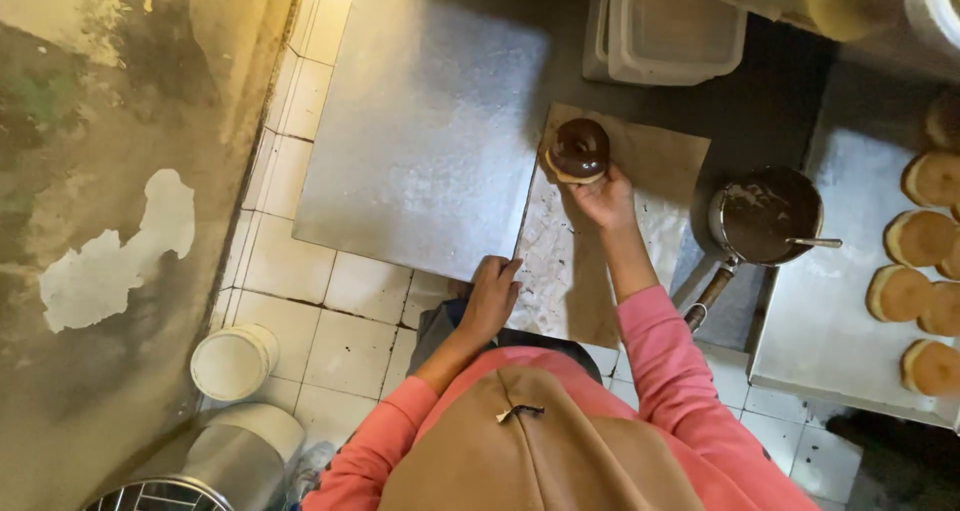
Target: Dipping fried donuts into a chocolate glaze and placing them on parchment paper to set.
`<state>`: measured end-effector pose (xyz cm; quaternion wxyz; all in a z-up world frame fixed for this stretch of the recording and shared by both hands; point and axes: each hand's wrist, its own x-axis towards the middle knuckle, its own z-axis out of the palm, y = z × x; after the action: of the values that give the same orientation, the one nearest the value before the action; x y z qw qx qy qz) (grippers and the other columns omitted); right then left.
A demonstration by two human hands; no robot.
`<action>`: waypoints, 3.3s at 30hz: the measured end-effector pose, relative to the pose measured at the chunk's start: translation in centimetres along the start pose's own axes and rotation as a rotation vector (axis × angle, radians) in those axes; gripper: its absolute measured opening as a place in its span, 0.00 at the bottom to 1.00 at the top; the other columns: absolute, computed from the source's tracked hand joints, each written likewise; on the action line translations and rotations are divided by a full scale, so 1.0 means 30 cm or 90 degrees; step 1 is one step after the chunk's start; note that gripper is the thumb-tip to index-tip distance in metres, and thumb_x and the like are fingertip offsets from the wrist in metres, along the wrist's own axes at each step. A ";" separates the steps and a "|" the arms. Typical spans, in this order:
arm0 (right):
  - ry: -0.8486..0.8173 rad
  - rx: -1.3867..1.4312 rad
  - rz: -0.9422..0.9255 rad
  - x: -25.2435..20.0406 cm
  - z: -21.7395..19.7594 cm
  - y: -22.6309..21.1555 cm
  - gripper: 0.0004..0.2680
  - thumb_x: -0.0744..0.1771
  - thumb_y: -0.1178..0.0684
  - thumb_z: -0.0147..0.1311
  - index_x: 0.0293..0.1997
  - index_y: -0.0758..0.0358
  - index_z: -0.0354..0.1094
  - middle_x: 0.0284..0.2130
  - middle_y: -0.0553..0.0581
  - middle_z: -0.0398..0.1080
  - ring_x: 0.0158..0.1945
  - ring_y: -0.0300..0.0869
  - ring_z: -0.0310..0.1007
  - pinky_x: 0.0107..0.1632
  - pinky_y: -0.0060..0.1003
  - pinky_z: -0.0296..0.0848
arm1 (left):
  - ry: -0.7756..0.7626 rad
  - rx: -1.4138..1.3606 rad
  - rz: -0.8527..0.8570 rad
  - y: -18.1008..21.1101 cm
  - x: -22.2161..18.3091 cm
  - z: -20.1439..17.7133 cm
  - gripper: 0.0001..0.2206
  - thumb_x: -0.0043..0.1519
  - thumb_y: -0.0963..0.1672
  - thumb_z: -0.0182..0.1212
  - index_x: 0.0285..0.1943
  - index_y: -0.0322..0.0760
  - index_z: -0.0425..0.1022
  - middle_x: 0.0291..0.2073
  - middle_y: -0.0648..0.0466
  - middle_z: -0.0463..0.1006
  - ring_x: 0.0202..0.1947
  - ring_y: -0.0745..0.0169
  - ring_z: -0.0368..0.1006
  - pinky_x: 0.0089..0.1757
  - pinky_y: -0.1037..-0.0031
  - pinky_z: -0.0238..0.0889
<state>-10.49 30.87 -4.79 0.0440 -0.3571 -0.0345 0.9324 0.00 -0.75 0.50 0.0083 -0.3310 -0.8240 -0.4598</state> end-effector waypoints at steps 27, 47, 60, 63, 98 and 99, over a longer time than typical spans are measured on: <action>0.162 -0.343 -0.187 -0.195 0.065 0.179 0.16 0.70 0.38 0.44 0.56 0.58 0.60 0.48 0.58 0.55 0.49 0.51 0.60 0.61 0.55 0.72 | -0.091 -0.077 -0.021 -0.064 -0.015 -0.005 0.21 0.56 0.36 0.66 0.61 0.30 0.73 0.44 0.45 0.70 0.41 0.43 0.71 0.43 0.60 0.67; -0.114 -0.665 -0.403 -1.105 0.079 -0.620 0.15 0.70 0.48 0.47 0.56 0.72 0.69 0.50 0.62 0.74 0.48 0.44 0.76 0.54 0.35 0.75 | 0.031 -0.071 -0.316 0.169 0.052 -0.104 0.11 0.70 0.35 0.48 0.59 0.22 0.71 0.51 0.43 0.74 0.44 0.56 0.70 0.48 0.70 0.66; 0.614 -0.546 -0.489 -1.010 -0.875 -1.557 0.06 0.64 0.54 0.61 0.40 0.63 0.73 0.27 0.50 0.71 0.24 0.33 0.64 0.25 0.26 0.60 | 0.301 0.391 -0.254 -0.052 0.144 0.029 0.08 0.66 0.37 0.54 0.52 0.27 0.74 0.42 0.42 0.71 0.38 0.45 0.70 0.39 0.59 0.66; 0.403 -0.366 -0.376 -1.037 -0.820 -1.528 0.04 0.63 0.52 0.65 0.36 0.54 0.73 0.21 0.43 0.67 0.20 0.28 0.58 0.22 0.19 0.54 | 0.287 0.417 -0.292 -0.081 0.138 0.039 0.09 0.65 0.37 0.52 0.50 0.27 0.76 0.41 0.43 0.72 0.39 0.45 0.70 0.40 0.59 0.66; -0.063 -0.862 -0.476 -1.098 0.047 -0.982 0.24 0.65 0.55 0.57 0.69 0.57 0.52 0.61 0.65 0.55 0.56 0.56 0.64 0.52 0.51 0.74 | 0.382 0.379 -0.288 -0.122 0.130 0.052 0.08 0.62 0.41 0.55 0.48 0.42 0.75 0.37 0.55 0.67 0.39 0.46 0.71 0.39 0.54 0.70; -0.068 -0.863 -0.476 -1.058 0.070 -0.935 0.24 0.65 0.55 0.57 0.69 0.57 0.52 0.61 0.65 0.55 0.56 0.56 0.64 0.52 0.51 0.74 | 0.386 0.381 -0.289 -0.116 0.132 0.053 0.08 0.62 0.41 0.55 0.48 0.42 0.75 0.37 0.55 0.67 0.39 0.46 0.71 0.39 0.54 0.70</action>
<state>13.22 55.31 20.50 0.1256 -0.2256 -0.7177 0.6467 -4.55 1.36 -1.77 0.2425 0.0230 -0.9320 -0.2685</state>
